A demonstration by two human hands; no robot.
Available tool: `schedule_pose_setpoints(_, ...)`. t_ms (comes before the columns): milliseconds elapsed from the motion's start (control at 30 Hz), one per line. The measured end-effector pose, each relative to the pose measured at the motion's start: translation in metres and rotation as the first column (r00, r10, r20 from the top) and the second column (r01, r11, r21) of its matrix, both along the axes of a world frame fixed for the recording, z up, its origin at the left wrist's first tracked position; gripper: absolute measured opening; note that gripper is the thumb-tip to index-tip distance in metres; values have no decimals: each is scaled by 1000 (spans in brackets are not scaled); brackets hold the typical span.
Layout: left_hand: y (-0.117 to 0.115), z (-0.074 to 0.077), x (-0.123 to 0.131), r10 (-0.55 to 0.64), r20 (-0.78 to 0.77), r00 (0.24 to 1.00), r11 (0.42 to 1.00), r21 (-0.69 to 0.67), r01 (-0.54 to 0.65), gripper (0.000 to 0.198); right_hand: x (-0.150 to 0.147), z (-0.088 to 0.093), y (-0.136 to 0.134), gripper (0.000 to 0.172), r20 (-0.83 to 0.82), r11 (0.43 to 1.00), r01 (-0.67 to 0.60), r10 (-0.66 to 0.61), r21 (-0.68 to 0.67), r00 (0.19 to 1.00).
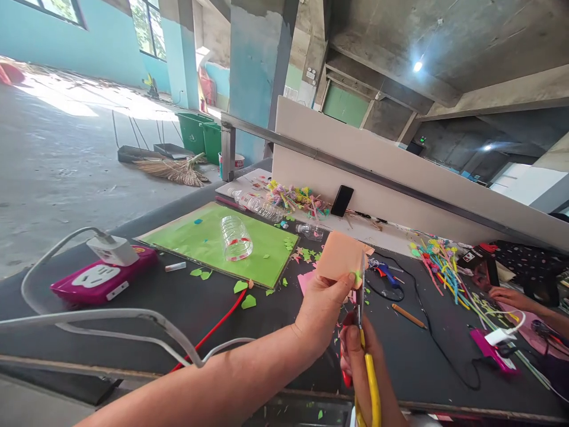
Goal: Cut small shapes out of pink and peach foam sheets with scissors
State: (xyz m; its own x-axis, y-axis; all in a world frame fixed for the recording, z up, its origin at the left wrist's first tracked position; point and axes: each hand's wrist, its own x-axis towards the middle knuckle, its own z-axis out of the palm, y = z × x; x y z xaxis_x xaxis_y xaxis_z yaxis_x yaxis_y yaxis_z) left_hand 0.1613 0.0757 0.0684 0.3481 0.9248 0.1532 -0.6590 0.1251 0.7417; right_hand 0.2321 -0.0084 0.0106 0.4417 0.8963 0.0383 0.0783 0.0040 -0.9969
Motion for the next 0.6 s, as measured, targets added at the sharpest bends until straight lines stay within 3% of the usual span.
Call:
schedule_pose_setpoints(133, 2, -1, 1, -3, -2, 1000, 1000, 1, 3, 13, -1, 3, -2, 43, -24, 998, -42, 41, -47, 999)
schedule_pose_setpoints(467, 3, 0, 1, -6, -12, 1000, 1000, -9, 5, 14, -2, 0, 0, 50, -29, 994, 72, -75, -82, 997)
schedule_pose_setpoints(600, 8, -1, -5, -50, -47, 998, 999, -15, 50, 19, 1, 4, -2, 49, -36, 999, -9, 7, -44, 999)
